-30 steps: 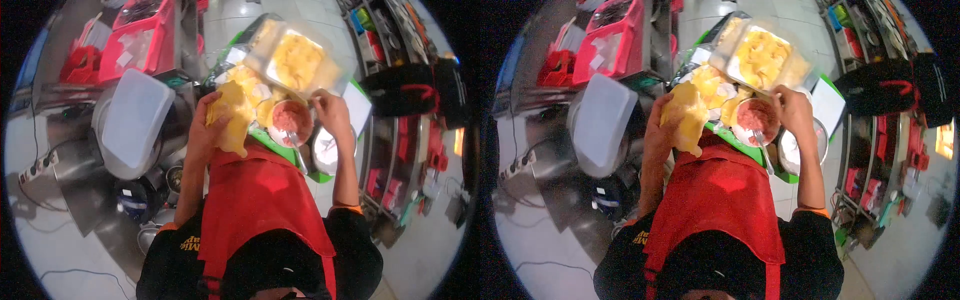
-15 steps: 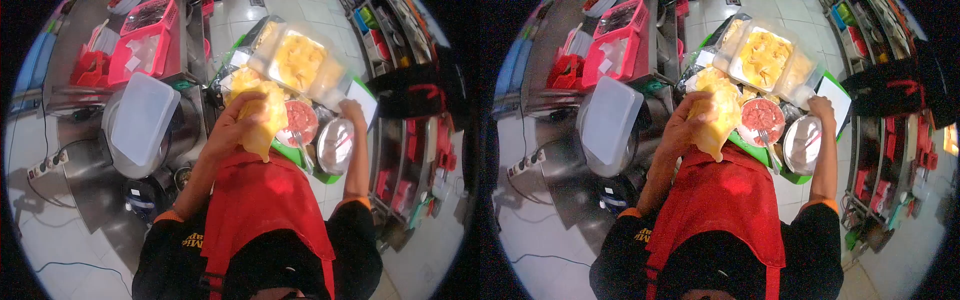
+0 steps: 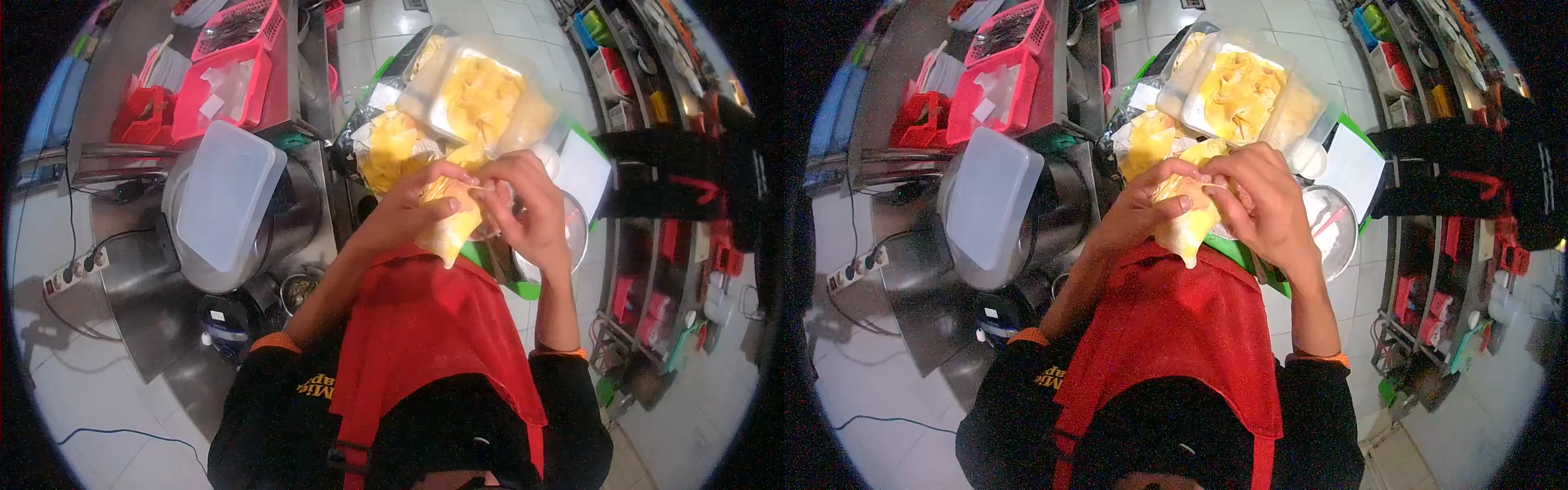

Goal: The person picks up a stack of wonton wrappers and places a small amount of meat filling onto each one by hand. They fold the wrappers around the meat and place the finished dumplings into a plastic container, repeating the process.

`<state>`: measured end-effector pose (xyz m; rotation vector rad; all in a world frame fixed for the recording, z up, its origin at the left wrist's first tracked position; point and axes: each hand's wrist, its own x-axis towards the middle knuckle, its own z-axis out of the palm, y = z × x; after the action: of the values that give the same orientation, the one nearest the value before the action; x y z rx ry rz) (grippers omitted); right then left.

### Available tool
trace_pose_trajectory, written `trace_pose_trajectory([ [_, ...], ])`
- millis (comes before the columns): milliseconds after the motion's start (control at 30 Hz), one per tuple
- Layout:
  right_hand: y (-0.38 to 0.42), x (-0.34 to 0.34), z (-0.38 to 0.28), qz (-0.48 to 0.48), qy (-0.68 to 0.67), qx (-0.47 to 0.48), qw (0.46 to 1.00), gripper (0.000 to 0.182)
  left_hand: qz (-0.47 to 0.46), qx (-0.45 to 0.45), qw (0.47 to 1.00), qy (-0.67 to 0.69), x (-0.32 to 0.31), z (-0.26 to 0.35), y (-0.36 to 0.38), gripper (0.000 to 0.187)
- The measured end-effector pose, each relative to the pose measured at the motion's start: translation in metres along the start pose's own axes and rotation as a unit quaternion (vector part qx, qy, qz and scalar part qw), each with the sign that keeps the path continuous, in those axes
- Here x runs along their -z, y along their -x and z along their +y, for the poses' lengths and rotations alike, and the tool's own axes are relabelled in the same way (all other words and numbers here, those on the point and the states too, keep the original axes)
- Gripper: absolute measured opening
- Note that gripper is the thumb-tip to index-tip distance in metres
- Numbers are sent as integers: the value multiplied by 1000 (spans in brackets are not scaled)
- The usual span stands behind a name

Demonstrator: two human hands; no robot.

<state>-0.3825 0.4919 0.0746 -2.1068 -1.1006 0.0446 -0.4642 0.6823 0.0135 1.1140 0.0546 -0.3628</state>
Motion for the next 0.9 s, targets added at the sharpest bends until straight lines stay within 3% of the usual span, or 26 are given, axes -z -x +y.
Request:
trace_pose_trajectory([
  [67, 7, -1, 1, 31, -59, -63, 996, 23, 36, -84, 993, -70, 1, -5, -1, 25],
  [167, 12, -3, 4, 76, -144, -119, 979, 23, 32, -28, 995, -89, 12, -11, 1, 18],
  [267, 4, -4, 0, 42, -151, -92, 983, 24, 43, 31, 998, -18, 6, 2, 7, 17],
  [367, 0, -3, -8, -41, -135, -68, 988, 24, 62, -17, 994, -92, 5, 6, 5, 18],
  [533, 5, -5, -3, -39, -165, -99, 981, 22, 45, -12, 994, -100, 18, 5, 10, 20],
  [600, 6, -6, -1, -73, -143, -75, 984, 25, 34, 11, 996, -86, 21, 2, 10, 21],
  [700, 5, -7, -4, -122, -100, -72, 985, 27, 42, -27, 989, -141, 22, 1, 9, 23],
  [900, 1, -6, -12, -99, -116, -105, 983, 28, 49, -33, 988, -144, 22, 0, 9, 22],
])
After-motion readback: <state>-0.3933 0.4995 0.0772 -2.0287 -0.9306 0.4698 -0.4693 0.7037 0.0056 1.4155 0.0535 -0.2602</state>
